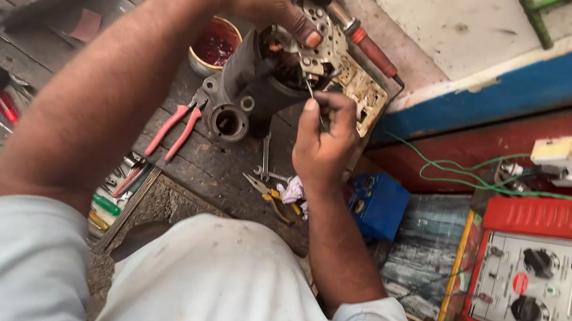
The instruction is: Assembling and repairing an alternator component on a workbench using pliers and a screwdriver.
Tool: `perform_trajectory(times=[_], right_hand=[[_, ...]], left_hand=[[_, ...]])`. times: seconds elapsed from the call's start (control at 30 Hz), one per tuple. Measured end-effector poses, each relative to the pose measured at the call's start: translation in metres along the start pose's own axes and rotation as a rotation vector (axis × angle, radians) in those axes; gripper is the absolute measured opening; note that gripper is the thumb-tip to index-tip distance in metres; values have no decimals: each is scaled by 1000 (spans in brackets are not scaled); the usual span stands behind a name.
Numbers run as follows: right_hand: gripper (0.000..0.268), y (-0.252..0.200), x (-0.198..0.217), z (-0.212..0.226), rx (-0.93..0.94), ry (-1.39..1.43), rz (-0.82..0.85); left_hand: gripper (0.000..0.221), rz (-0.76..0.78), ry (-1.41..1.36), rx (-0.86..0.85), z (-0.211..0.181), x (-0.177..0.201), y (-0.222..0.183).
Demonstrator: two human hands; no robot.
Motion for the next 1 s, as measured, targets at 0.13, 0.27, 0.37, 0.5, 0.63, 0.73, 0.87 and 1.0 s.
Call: perform_trajectory(times=[0.13, 0.27, 0.37, 0.5, 0.63, 0.73, 0.87, 1.0], right_hand=[[10, -17, -2, -14, -79, 164, -36], [12, -11, 0, 7, -26, 28, -72], [12, -16, 1, 6, -90, 58, -132], [12, -18, 5, 9, -116, -46, -138], [9, -20, 3, 12, -117, -144, -132], [9, -24, 8, 4, -120, -222, -149], [9, -19, 13, 3, -119, -257, -157], [8, -18, 15, 5, -98, -178, -137]], left_hand=[[74, -9, -219, 120, 14, -10, -8], [62, -13, -227, -71, 8, -5, 0], [54, 47, -236, -217, 1, -3, 5], [51, -5, -252, -362, -3, 0, 11], [50, 28, -239, -305, -5, -1, 11], [54, 30, -235, -267, -3, -1, 14], [56, 31, -220, -262, -3, -1, 14], [55, 51, -235, -266, -3, -3, 18]])
Point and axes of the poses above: each hand's wrist, its own y-axis towards the middle knuckle, its own x-axis out of the back of the hand, z = x × y, the point moved 8 cm from there along y, towards the middle knuckle, and after that the axes turned 14 degrees about x, right-handed, at the moved point
